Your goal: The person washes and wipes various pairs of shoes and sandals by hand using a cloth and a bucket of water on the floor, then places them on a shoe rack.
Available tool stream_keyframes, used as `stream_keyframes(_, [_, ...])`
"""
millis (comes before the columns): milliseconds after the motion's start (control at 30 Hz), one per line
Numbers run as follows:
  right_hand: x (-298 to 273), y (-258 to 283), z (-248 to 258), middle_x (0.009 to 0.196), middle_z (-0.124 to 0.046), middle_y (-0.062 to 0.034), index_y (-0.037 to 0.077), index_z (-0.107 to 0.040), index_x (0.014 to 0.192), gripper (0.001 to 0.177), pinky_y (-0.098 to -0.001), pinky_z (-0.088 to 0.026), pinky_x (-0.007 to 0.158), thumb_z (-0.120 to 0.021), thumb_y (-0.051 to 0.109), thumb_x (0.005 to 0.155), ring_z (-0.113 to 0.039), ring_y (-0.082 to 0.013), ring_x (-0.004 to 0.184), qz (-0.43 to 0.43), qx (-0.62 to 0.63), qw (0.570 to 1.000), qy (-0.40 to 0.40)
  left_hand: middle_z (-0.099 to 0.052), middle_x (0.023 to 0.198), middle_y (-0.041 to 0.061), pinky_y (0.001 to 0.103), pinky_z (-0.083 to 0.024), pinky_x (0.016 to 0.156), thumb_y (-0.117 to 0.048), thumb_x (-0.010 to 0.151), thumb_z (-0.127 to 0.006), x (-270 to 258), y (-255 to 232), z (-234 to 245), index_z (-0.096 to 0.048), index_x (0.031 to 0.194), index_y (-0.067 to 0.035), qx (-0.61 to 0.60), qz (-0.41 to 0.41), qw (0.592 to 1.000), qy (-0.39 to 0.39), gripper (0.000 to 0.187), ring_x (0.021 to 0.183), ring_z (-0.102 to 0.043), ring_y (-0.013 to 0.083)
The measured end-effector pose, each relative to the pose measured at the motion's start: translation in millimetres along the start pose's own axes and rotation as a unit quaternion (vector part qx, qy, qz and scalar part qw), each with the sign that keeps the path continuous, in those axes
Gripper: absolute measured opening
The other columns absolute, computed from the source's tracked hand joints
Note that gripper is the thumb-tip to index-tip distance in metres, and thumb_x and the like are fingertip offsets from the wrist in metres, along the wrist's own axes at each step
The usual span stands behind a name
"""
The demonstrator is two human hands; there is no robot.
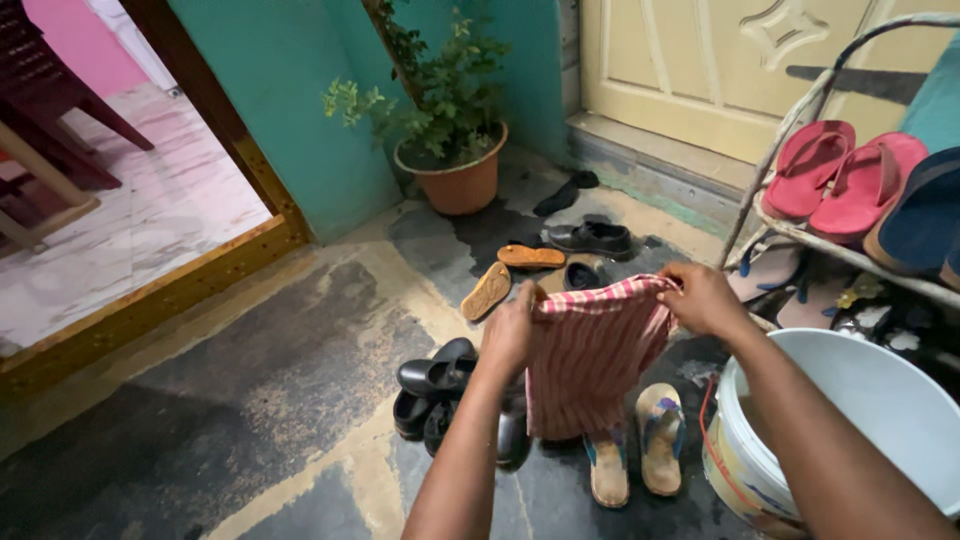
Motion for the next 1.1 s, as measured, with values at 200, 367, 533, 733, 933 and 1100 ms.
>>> stream_keyframes(200, [27,-29,21,0.099,-0.075,-0.0079,0.004,-0.072,0.119,0.032,-0.0319,-0.055,0.081,-0.077,0.015,0.089,-0.067,-0.0149,0.09,0.068,0.243,0.968,0.005,-0.074,0.093,0.019,0.043,-0.055,0.078,-0.021,0.089,-0.072,14,-13,19,-0.043,0.147,-0.016,-0.203,0.059,0.977,0.024,0.065,0.087,-0.072,0.0314])
stream_keyframes(367, [16,8,15,0.135,-0.059,-0.0189,0.017,0.005,0.165,0.114,-0.0402,-0.05,0.103,-0.081,0.02,0.091,-0.059,-0.0246,0.115,0.082,0.417,0.891,-0.159,-0.07,0.119,0.021,0.043,-0.058,0.078,-0.039,0.094,-0.071,28,18,-27,-0.039,0.154,-0.003,-0.41,0.082,0.902,-0.107,0.077,0.1,-0.068,0.0287])
stream_keyframes(533, [-34,-3,-59,0.14,-0.054,-0.0123,0.023,-0.008,0.162,0.12,-0.0452,-0.054,0.091,-0.087,0.009,0.072,-0.06,-0.0219,0.115,-0.127,0.394,0.903,0.113,-0.056,0.142,0.025,0.044,-0.058,0.091,-0.029,0.081,-0.088,-22,82,-113,-0.014,0.159,-0.002,-0.361,0.362,0.86,-0.009,0.11,0.118,-0.063,0.0303])
stream_keyframes(733, [-24,-42,-66,0.129,-0.064,-0.0346,0.025,-0.016,0.169,0.112,-0.0474,-0.052,0.091,-0.078,0.005,0.077,-0.065,-0.0341,0.107,-0.237,0.408,0.866,0.166,-0.06,0.144,0.028,0.037,-0.056,0.081,-0.014,0.071,-0.092,-23,77,-81,-0.035,0.156,-0.009,-0.392,0.367,0.831,0.145,0.102,0.107,-0.067,0.0274])
stream_keyframes(933, [-19,-21,-30,0.146,-0.042,-0.0073,0.033,-0.011,0.168,0.123,-0.0475,-0.043,0.1,-0.08,0.0,0.072,-0.047,-0.023,0.131,-0.074,0.517,0.846,0.105,-0.063,0.141,0.004,0.032,-0.065,0.088,0.0,0.059,-0.09,-6,50,-40,-0.048,0.149,-0.013,-0.563,0.181,0.79,0.164,0.1,0.11,-0.073,0.016])
stream_keyframes(1100, [-14,-40,-79,0.144,-0.066,-0.0073,0.019,-0.049,0.153,0.098,-0.0356,-0.048,0.104,-0.092,0.01,0.065,-0.061,-0.0275,0.124,0.018,0.247,0.935,0.252,-0.079,0.102,0.012,0.035,-0.06,0.079,-0.01,0.061,-0.094,-12,50,-55,-0.075,0.116,-0.008,-0.129,0.151,0.978,0.066,0.058,0.091,-0.076,0.0223])
Point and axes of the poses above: each hand's wrist, its own x-axis towards the middle knuckle, its own z-axis out of the back of the hand, y = z × x, the point moved 2 cm from there along x, towards the middle knuckle
